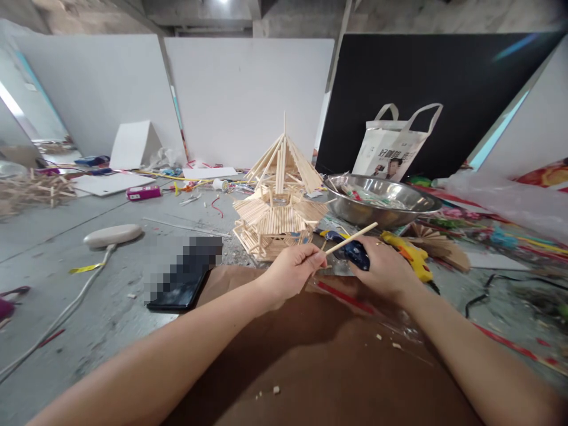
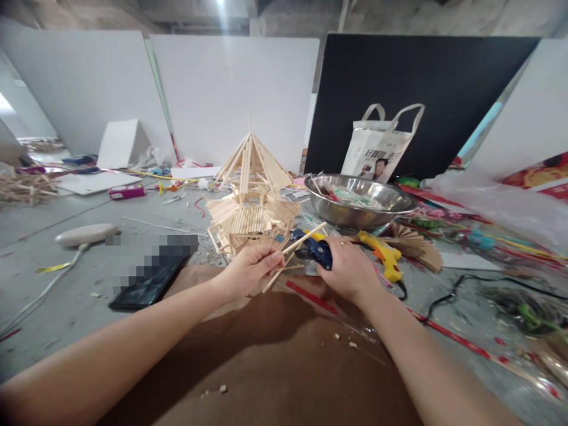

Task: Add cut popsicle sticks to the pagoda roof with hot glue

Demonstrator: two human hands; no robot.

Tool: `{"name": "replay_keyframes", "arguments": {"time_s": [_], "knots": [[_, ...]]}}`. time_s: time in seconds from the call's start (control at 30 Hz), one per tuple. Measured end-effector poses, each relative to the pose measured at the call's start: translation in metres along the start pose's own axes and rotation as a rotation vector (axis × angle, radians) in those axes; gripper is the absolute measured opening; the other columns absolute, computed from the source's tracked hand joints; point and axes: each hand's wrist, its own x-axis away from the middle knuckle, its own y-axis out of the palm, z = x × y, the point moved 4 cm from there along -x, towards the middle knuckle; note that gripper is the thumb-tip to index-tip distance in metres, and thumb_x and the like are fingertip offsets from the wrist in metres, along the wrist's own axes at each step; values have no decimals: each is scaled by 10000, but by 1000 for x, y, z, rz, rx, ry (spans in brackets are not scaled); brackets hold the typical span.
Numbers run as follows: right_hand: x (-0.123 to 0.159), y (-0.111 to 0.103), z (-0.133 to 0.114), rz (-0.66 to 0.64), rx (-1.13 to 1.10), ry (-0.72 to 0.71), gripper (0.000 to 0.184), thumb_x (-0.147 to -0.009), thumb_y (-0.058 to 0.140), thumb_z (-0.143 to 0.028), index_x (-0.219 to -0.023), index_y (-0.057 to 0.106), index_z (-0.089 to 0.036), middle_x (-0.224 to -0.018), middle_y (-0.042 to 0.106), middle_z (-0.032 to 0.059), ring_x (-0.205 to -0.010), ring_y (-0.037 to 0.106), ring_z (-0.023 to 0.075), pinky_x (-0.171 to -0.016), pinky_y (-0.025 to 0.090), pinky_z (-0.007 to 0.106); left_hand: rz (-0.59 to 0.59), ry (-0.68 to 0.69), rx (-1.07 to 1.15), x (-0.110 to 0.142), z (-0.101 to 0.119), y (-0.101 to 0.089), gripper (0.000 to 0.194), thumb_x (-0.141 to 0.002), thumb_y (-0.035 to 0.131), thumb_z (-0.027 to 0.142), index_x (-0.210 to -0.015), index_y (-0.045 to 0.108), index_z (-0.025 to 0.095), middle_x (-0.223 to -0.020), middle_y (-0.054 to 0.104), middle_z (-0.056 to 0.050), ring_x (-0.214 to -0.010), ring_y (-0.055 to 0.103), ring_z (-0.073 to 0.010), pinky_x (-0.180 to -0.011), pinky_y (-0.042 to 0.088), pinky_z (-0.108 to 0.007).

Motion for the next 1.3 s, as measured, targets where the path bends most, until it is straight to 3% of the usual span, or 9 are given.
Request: {"name": "replay_keyframes", "arguments": {"time_s": [0.2,0.33,0.53,0.67,0.77,0.87,0.93,1.03,1.3], "knots": [[6,23,15,-225,138,88,515,-709,382,-575,-973,521,-155,-910,598,126,-828,557,273,-652,394,380,55,92,-277,2,-1,0,271,-805,365,329,-758,555,142,-548,434,32,-511,356,-70,-485,281,-185],[9,31,15,-274,147,79,563,-711,334,-619,-952,541,-155,-956,593,141,-887,538,294,-706,370,428,29,132,-421,2,-2,1,276,-813,351,320,-708,541,149,-542,434,27,-505,354,-75,-482,259,-194],[7,14,3,-136,161,40,445,-768,340,-521,-844,590,-161,-830,621,100,-795,551,251,-701,367,392,84,106,-556,1,-8,-1,310,-827,315,333,-673,522,159,-531,434,22,-491,346,-81,-477,253,-197],[9,-21,-15,204,89,24,287,-809,369,-329,-713,588,-170,-729,603,71,-756,535,191,-706,371,307,97,54,-658,1,-10,-3,332,-829,300,351,-696,540,163,-546,489,3,-492,397,-91,-478,280,-202],[13,-36,-39,351,18,-154,200,-787,440,-290,-842,593,-172,-876,606,75,-891,501,198,-815,343,321,70,23,-737,2,-10,-1,344,-831,287,362,-744,557,168,-598,551,-22,-529,467,-110,-502,323,-212],[14,-36,-58,354,-4,-334,216,-789,464,-265,-955,571,-178,-959,602,62,-976,468,207,-878,297,364,38,6,-798,3,-11,3,353,-833,276,371,-787,564,172,-689,603,-49,-621,536,-135,-567,374,-229],[14,-31,-64,322,-24,-399,207,-800,455,-252,-939,577,-159,-886,614,61,-902,491,193,-842,320,353,17,-1,-830,4,-12,5,360,-834,267,379,-799,565,178,-734,620,-60,-673,560,-151,-603,393,-242],[13,-25,-64,276,-38,-397,203,-813,436,-248,-894,589,-143,-772,606,57,-759,495,171,-735,350,321,-15,6,-866,5,-13,8,346,-837,261,368,-814,558,192,-768,633,-63,-707,578,-166,-618,406,-254],[14,-20,-63,190,11,-348,247,-830,385,-265,-724,581,-158,-665,559,48,-669,461,163,-651,301,297,-46,14,-943,6,-12,11,341,-837,256,346,-790,550,181,-751,635,-72,-708,591,-177,-606,420,-262]]}}
